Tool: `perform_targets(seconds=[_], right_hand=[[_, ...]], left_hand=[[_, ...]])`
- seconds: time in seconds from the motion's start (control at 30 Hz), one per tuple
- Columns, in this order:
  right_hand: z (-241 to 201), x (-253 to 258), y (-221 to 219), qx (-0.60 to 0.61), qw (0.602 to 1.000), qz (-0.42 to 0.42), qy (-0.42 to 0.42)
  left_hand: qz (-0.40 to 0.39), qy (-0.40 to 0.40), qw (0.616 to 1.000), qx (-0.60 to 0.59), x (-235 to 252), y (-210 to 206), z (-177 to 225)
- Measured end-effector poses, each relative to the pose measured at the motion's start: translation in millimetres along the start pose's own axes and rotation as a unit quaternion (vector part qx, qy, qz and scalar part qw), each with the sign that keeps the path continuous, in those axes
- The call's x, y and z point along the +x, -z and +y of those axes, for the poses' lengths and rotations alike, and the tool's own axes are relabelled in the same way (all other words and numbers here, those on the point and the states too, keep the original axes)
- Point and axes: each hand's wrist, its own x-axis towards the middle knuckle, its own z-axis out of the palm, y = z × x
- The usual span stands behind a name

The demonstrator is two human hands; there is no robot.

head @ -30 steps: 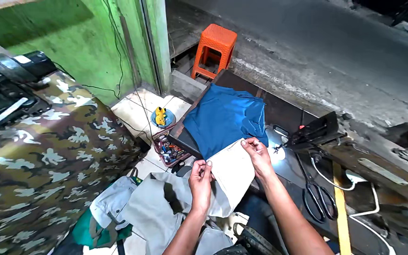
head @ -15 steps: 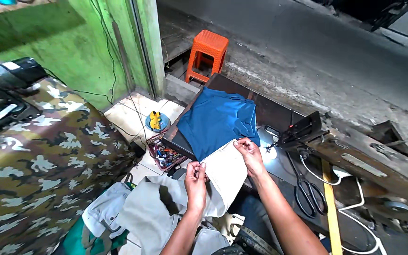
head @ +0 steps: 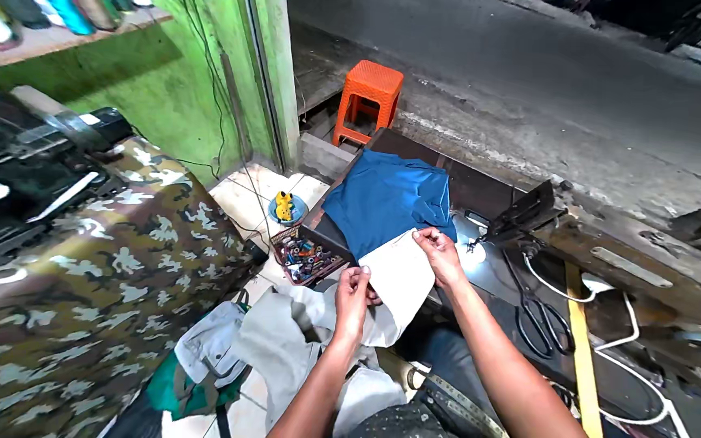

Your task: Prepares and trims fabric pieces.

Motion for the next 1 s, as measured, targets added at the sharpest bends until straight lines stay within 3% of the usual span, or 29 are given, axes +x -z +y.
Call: perform_targets(seconds=[0.1, 0.2, 0.27, 0.33, 0.47, 0.57, 0.67, 0.73, 0.83, 0.93, 1.0], right_hand=[[-1, -32, 3, -0.038, 0.999, 0.026, 0.024], [1, -77, 17, 0.003, 0.999, -0.008, 0.038], [0, -103, 33, 0.051, 0.995, -0.085, 0.024], [-7, -122, 54, 0.051, 0.983, -0.177, 0.003], [-24, -139, 87, -0.085, 0.944, -0.319, 0.028], [-32, -146, 95, -0.159, 0.931, -0.322, 0.058], [-33, -149, 93, -0.140, 0.944, -0.286, 0.088], [-31, -148, 90, -0.116, 0.957, -0.248, 0.101], [-29, -143, 83, -0.048, 0.979, -0.173, 0.097], [-40, -134, 72, 0.033, 0.991, -0.081, 0.104], [-53, -128, 70, 0.092, 0.988, -0.038, 0.118]], left_hand=[[-0.140, -0.017, 0.975, 0.172, -27, 25, 3], [-0.241, -0.180, 0.871, 0.387, -57, 62, -4], [-0.215, -0.267, 0.795, 0.501, -76, 87, -12], [-0.173, -0.286, 0.758, 0.561, -91, 109, -13], [-0.086, -0.264, 0.778, 0.564, -102, 151, -2], [-0.050, -0.271, 0.768, 0.578, -105, 174, -2], [-0.051, -0.295, 0.751, 0.589, -118, 181, -1], [-0.091, -0.269, 0.740, 0.609, -132, 178, 3], [-0.145, -0.147, 0.699, 0.684, -152, 165, 0], [-0.173, -0.013, 0.708, 0.685, -156, 164, 6], [-0.172, -0.068, 0.716, 0.673, -160, 177, 16]])
